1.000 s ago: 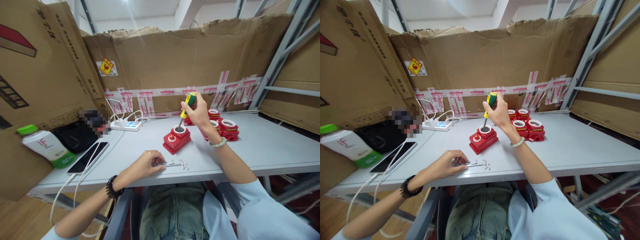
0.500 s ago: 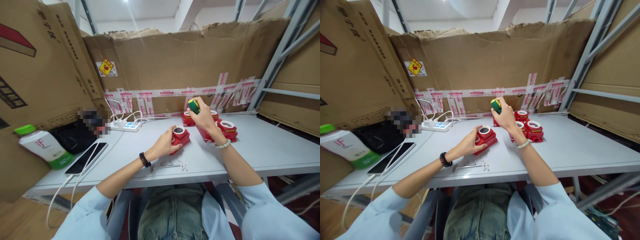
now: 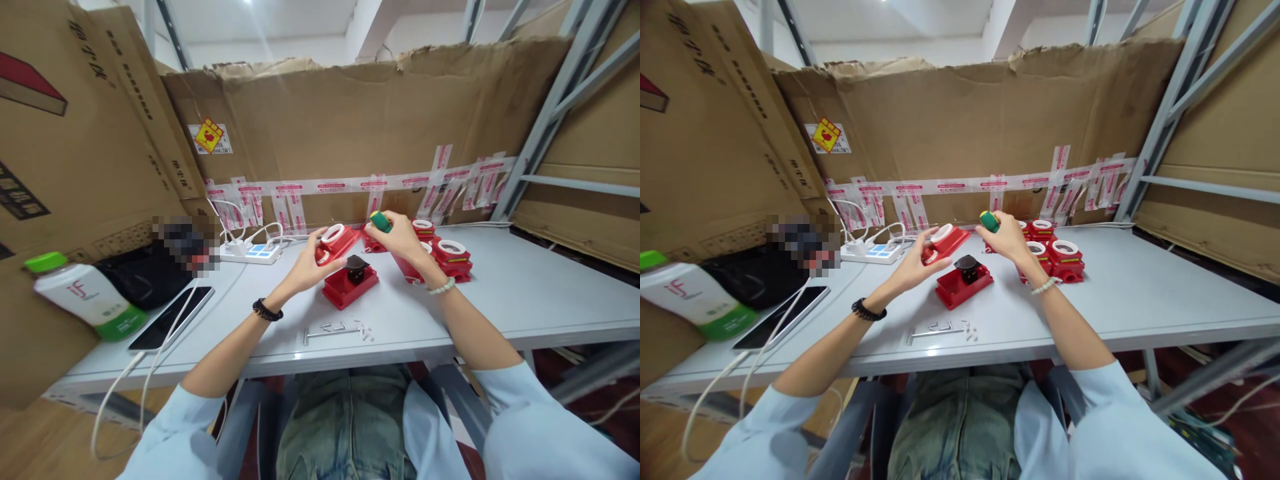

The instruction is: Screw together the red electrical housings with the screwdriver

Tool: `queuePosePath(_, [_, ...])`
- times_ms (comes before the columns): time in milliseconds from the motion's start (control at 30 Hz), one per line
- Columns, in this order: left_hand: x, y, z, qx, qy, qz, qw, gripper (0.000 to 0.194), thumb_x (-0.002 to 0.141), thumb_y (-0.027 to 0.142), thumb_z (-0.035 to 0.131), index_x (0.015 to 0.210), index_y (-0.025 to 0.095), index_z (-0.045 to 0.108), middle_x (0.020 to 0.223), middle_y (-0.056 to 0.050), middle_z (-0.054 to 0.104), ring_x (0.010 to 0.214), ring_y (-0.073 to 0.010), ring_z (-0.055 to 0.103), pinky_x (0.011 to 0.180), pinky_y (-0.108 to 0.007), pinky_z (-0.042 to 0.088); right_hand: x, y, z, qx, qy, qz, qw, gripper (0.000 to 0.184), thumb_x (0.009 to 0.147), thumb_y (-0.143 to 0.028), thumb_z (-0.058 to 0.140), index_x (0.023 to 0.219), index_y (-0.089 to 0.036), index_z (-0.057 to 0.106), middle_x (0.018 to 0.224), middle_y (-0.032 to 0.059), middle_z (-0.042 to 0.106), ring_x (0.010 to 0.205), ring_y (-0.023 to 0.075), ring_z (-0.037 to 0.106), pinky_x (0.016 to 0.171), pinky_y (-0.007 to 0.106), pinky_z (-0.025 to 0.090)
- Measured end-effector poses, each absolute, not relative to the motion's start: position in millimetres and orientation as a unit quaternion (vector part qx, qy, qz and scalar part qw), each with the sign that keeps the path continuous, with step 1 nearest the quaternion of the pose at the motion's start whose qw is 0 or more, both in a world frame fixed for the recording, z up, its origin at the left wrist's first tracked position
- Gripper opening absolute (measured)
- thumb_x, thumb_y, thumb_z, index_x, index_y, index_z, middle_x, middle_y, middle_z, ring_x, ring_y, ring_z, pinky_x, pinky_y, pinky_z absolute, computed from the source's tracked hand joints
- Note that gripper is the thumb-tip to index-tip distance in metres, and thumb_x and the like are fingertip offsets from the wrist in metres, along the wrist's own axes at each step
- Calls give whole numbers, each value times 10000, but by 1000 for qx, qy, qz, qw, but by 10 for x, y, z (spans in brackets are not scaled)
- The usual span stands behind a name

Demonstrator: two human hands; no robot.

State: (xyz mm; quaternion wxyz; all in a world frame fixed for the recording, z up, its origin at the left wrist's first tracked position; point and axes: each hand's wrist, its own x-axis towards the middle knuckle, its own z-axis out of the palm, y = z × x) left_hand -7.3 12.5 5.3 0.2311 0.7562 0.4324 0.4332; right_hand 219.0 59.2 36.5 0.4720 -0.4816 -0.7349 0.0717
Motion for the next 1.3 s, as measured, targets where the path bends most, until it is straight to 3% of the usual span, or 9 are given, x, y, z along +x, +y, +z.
queuePosePath(167, [-411,168,80,770,490,369,175,820,763,495,675,1413,162,303,1127,-116,607,929,-223,600,827,-370,480,2123,574,282,-507,-777,211,307,420,686,-562,682,649,-196,479,532,-38,466,473,92,408,433,231,290])
queuePosePath(400, [-713,287,-253,794,528,240,185,918,701,489,711,1422,115,282,1218,-181,595,1060,-306,618,924,-443,466,2084,584,231,-504,-766,320,237,421,655,-540,735,622,-185,512,466,-47,434,403,69,358,364,215,234])
queuePosePath(567, [-667,271,-293,811,532,196,145,888,729,566,665,1424,146,305,1278,-211,564,1199,-362,539,972,-518,425,2073,619,184,-462,-753,386,267,414,612,-489,787,586,-165,530,455,-50,443,386,48,336,351,208,211])
queuePosePath(700, [-435,171,-143,835,439,313,111,633,869,468,542,1403,185,351,1433,-175,443,1314,-291,440,1038,-468,398,2037,602,197,-455,-722,412,318,364,610,-429,798,613,-146,570,473,-42,481,394,45,361,353,199,221])
queuePosePath(800, [-164,126,-21,840,393,345,143,557,884,445,543,1378,225,409,1390,-126,505,1196,-249,541,906,-384,500,1995,564,220,-440,-708,432,344,349,630,-421,788,611,-150,568,453,-52,483,385,43,369,356,195,244])
queuePosePath(967, [100,167,36,823,359,411,157,362,870,377,590,1170,178,622,1155,-89,682,907,-193,646,801,-338,528,1923,464,283,-436,-665,468,386,307,666,-389,788,649,-142,606,475,-31,538,387,52,422,332,183,278])
queuePosePath(1100, [42,204,-10,780,356,463,224,422,821,377,656,1172,143,636,1104,-107,704,880,-189,661,818,-339,537,1894,404,332,-424,-637,516,386,236,749,-330,731,688,-123,636,531,19,608,413,64,483,300,166,272])
queuePosePath(1300, [-13,238,-43,738,324,500,316,467,793,384,689,1171,117,629,1174,-148,675,971,-211,658,909,-383,517,1911,403,334,-376,-609,580,390,251,726,-337,752,685,-118,637,627,44,654,422,48,468,279,152,262])
